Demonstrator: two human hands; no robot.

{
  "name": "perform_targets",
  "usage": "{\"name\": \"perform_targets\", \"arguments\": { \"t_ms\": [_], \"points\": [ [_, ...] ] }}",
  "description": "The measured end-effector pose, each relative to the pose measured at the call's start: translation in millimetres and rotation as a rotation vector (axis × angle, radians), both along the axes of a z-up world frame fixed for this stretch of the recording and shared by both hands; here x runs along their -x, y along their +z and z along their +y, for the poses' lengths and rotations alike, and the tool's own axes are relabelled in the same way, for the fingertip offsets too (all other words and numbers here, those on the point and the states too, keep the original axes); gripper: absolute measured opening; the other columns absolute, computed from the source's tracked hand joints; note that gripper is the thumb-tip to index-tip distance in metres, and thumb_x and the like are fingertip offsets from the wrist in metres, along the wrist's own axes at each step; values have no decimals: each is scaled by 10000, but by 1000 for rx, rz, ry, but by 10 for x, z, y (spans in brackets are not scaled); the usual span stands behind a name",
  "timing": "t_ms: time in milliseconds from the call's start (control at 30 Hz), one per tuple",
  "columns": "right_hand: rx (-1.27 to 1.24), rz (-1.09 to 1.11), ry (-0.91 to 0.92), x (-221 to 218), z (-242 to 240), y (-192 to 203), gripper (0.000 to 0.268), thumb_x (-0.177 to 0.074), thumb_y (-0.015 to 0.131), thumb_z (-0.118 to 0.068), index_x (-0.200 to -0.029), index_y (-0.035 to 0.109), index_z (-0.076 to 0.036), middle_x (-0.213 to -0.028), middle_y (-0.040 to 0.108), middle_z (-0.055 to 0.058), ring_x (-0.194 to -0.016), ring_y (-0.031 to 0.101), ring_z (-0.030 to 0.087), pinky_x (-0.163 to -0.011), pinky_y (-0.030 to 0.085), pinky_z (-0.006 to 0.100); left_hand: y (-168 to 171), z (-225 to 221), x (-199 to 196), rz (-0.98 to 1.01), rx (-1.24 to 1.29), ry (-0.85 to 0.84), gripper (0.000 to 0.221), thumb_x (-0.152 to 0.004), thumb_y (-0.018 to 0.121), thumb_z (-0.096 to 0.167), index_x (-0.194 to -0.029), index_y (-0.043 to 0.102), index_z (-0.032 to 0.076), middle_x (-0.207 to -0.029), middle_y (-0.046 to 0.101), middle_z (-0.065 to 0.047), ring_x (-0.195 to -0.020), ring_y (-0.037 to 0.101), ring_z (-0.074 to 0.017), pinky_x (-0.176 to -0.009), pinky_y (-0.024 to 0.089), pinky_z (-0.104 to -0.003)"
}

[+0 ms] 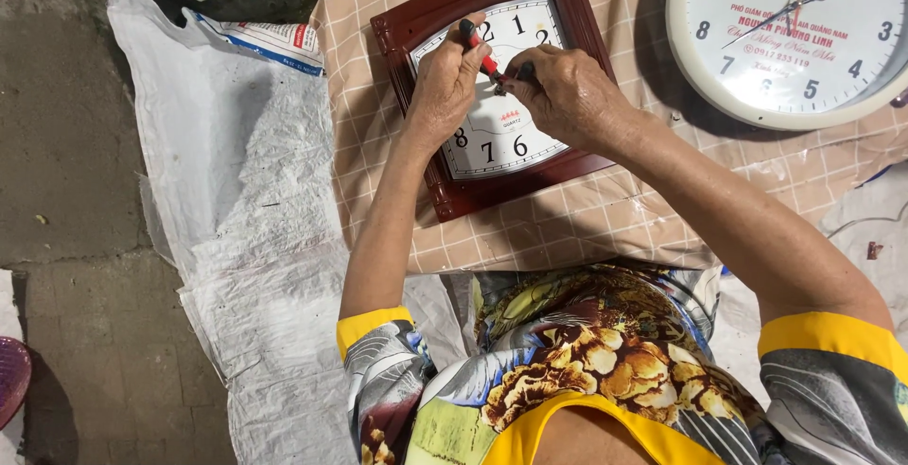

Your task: Repairing and testing wall clocks using a multimeter, pliers, and a screwdriver

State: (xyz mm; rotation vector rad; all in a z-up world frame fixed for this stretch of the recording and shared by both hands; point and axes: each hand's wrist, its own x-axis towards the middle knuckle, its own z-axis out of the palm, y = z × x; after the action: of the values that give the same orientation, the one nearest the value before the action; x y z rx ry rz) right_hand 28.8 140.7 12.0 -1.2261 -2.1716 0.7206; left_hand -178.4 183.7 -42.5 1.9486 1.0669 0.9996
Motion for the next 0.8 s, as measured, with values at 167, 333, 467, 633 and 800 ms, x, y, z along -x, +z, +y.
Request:
{"name": "perform_targets", "arguments": {
  "t_ms": [167, 333, 467, 633, 800],
  "points": [
    [-16, -33, -3, -3, 18, -51, 250, -1089, 593, -182, -1057, 668, 54, -925, 722, 205, -701, 683, 388, -598, 522, 475, -48, 69, -5, 0, 90, -16, 264, -1088, 490, 206, -905, 468, 16, -1457, 558, -194, -998, 653, -196, -848, 596, -321],
    [-27, -11, 10, -17, 41, -80, 273, -1105, 599, -210, -1037, 657, 47, -899, 713, 195, -685, 671, 383, -589, 511, 475, -64, 61, 1, 0, 54, 2, 388, -1096, 486, 232, -777, 311, 97, -1409, 617, -135, -633, 432, -119, -554, 436, -276],
    [0, 3, 23, -16, 31, -20, 239, -1098, 606, -160, -1037, 657, 66, -917, 714, 204, -693, 678, 366, -589, 522, 458, 16, 6, -29, -9, 137, -27, 257, -1088, 482, 232, -927, 496, 32, -1512, 489, -196, -808, 668, -137, -682, 621, -261],
    [59, -51, -17, -13, 10, -1, 310, -1103, 612, -269, -1082, 672, 35, -973, 704, 191, -720, 690, 370, -612, 540, 470, 68, -77, -93, 154, 294, 9, 1107, -808, 680, -204, -1626, 59, 210, -1295, 587, -42, -1148, 701, -148, -914, 733, -276],
    [11, -17, 33, -20, -34, 1, 173, -1088, 627, -100, -1023, 635, 60, -886, 646, 165, -665, 646, 318, -586, 561, 436, 104, -200, -148, 213, 202, 41, 1281, -768, 940, 53, -1608, -8, 248, -1290, 649, -127, -1221, 701, -190, -922, 656, -338]
  ]
}}
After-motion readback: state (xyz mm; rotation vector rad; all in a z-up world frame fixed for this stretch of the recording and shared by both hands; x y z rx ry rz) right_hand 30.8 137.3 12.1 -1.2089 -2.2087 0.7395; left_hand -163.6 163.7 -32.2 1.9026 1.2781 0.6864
